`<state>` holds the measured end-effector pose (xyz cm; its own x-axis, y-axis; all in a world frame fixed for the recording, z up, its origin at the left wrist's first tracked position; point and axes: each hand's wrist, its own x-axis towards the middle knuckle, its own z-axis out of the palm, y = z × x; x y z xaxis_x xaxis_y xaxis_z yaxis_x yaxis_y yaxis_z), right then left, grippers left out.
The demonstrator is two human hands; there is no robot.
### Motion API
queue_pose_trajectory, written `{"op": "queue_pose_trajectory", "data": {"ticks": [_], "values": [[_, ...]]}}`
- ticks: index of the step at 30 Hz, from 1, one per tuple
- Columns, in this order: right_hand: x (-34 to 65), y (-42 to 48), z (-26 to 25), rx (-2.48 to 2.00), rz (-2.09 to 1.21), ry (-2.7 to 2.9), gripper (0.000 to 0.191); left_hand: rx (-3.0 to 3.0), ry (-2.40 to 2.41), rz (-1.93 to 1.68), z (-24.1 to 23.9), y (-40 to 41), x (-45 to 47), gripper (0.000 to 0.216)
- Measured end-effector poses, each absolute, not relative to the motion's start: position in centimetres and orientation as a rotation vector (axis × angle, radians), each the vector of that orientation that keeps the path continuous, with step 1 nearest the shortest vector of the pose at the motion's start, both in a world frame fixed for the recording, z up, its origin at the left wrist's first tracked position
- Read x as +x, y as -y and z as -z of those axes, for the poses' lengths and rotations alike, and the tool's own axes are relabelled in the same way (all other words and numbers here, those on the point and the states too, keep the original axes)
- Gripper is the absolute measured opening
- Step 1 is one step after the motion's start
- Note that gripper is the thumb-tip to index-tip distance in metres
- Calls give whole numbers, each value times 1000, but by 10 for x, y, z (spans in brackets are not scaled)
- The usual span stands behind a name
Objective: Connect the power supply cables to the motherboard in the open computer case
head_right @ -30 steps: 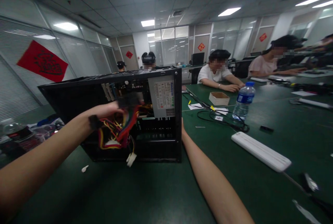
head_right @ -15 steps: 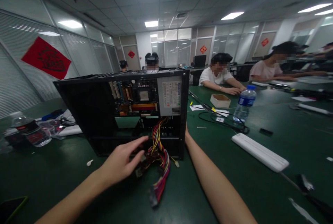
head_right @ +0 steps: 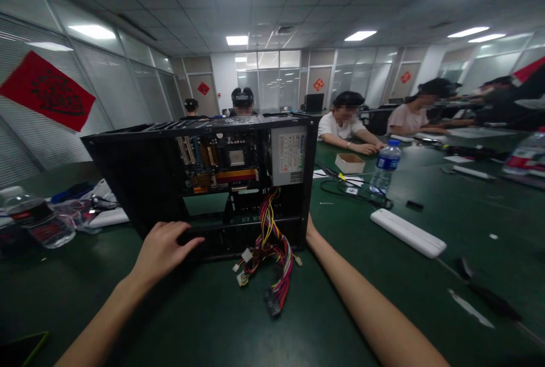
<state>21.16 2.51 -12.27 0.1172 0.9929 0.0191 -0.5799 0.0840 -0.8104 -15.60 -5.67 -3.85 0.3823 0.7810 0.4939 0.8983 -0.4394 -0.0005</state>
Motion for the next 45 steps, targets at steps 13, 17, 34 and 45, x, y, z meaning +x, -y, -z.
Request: {"op": "queue_pose_trajectory", "data": {"ticks": [13,17,34,45], "values": [[229,15,132,-1081,-673,829,38,-2327,1109,915,78,88,-150,39],[231,43,122,-1098,-526,968,49,-2776,859,590,99,104,-148,29],[154,87,118,-740,-155,1967,31,-2979,1615,1460,119,106,-48,80],[155,90,120,-810,250,1869,46,-2943,1769,2751,108,106,-50,38]]}}
